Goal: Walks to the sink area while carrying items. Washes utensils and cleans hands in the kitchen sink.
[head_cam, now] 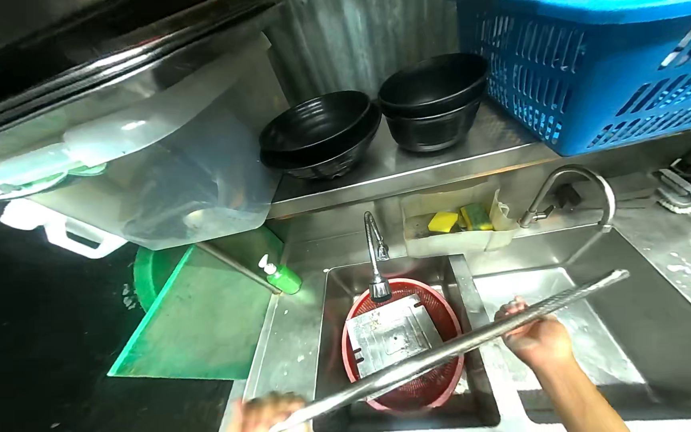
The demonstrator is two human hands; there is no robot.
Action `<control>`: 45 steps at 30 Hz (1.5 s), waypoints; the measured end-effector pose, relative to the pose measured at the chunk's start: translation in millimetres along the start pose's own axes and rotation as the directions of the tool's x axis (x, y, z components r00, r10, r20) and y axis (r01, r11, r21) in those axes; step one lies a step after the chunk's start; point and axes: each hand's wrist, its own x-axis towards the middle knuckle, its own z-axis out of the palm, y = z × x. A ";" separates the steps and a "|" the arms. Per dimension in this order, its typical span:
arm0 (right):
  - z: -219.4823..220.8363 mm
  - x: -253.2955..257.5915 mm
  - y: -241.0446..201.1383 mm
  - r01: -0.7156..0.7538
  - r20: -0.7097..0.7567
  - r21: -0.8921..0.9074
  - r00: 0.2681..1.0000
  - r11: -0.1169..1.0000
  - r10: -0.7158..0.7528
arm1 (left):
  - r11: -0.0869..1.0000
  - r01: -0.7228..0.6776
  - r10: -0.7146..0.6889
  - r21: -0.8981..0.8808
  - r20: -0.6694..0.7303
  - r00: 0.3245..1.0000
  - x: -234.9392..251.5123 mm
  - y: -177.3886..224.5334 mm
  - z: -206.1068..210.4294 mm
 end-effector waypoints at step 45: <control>12.6 84.8 62.8 -0.003 0.050 -0.978 0.968 0.207 0.247 | 0.885 0.446 -0.249 0.132 -0.676 0.693 142.7 -236.1 -143.2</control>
